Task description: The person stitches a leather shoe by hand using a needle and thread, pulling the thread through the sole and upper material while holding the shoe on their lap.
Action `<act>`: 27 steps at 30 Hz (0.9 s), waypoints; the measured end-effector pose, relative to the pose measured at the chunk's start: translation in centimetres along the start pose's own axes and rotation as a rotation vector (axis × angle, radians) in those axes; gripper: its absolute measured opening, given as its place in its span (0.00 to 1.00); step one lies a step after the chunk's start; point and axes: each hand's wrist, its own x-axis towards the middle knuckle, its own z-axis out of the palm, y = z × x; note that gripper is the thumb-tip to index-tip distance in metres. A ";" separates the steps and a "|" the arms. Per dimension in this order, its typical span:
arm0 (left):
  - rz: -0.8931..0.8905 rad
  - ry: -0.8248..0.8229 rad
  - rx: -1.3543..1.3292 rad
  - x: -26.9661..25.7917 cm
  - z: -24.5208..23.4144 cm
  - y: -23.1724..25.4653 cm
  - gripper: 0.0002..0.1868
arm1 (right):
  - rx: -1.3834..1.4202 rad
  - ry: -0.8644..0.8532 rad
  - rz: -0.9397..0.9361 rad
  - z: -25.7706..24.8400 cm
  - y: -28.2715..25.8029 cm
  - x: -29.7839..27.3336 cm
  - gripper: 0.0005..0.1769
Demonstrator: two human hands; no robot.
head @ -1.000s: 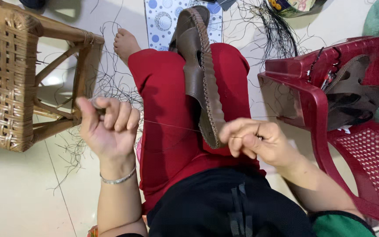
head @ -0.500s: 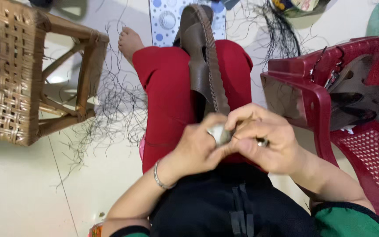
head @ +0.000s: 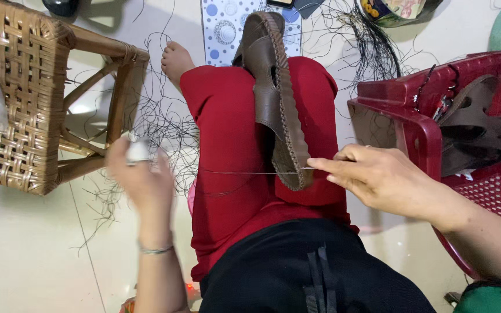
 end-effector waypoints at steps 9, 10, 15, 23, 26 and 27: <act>0.785 -0.176 -0.245 -5.5 0.3 13.8 0.47 | -0.295 -0.208 0.019 -0.9 -0.7 1.8 0.27; 0.795 -0.153 -0.224 -5.8 0.8 14.1 0.47 | -0.426 -0.188 -0.015 -1.0 -1.1 1.8 0.27; 0.785 -0.077 -0.126 -7.5 3.9 14.8 0.47 | -0.772 -0.361 -0.029 -1.0 -2.7 1.6 0.75; 0.834 -0.079 -0.025 -7.8 4.9 13.9 0.48 | -0.487 -0.396 0.121 -0.9 -2.8 4.7 0.18; 0.810 0.081 -0.265 -6.8 5.3 14.9 0.50 | -0.391 -0.291 0.020 -0.4 -2.8 5.2 0.12; 0.810 0.079 -0.266 -6.9 4.9 14.8 0.50 | -0.389 -0.292 0.022 -0.2 -2.8 5.0 0.12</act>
